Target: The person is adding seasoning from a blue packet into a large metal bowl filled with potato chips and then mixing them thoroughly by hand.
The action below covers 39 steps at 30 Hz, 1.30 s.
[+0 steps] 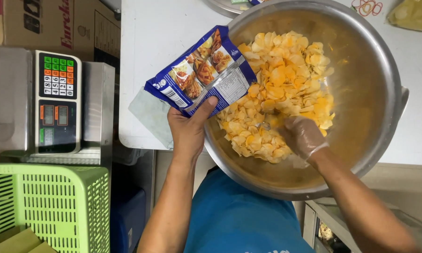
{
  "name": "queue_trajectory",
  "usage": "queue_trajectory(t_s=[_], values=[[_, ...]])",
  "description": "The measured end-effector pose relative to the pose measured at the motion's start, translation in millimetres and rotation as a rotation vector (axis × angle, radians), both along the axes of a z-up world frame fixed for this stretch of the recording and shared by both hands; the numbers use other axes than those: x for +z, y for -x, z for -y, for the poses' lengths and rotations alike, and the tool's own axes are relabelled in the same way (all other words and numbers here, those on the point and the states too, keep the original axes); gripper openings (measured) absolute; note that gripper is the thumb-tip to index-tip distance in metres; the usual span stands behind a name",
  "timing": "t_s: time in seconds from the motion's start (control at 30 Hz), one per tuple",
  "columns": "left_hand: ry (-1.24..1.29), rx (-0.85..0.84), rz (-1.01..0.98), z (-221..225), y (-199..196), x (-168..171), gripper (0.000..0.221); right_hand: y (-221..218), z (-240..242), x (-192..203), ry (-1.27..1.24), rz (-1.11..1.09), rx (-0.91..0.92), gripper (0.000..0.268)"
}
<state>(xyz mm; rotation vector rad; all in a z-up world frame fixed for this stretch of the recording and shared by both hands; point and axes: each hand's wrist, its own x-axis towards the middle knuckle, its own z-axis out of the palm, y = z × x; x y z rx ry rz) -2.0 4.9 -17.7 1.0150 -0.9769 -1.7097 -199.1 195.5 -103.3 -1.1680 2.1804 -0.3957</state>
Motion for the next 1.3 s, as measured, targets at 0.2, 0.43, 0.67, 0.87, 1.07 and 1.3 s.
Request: queue_trajectory(t_s=[0.2, 0.43, 0.67, 0.87, 1.07, 1.3], values=[[-0.021, 0.026, -0.008, 0, -5, 1, 0.035, -30, 41, 11, 0.247, 0.072, 0.310, 0.011], [-0.044, 0.050, 0.038, 1, -10, -7, 0.036, -12, 116, -19, 0.076, -0.083, 0.160, 0.030], [-0.046, 0.079, 0.084, 5, -18, -11, 0.036, -45, 92, -60, 0.074, -0.324, 0.798, 0.067], [-0.080, 0.156, 0.069, 12, -17, -7, 0.036, 21, 43, -63, -0.169, -0.370, 0.727, 0.042], [-0.084, 0.168, 0.096, 7, -9, -18, 0.040, 129, 104, -80, -0.243, -0.661, 0.528, 0.045], [-0.105, 0.218, 0.146, 7, -9, -3, 0.043, 105, 211, -91, -0.185, -0.493, 0.458, 0.072]])
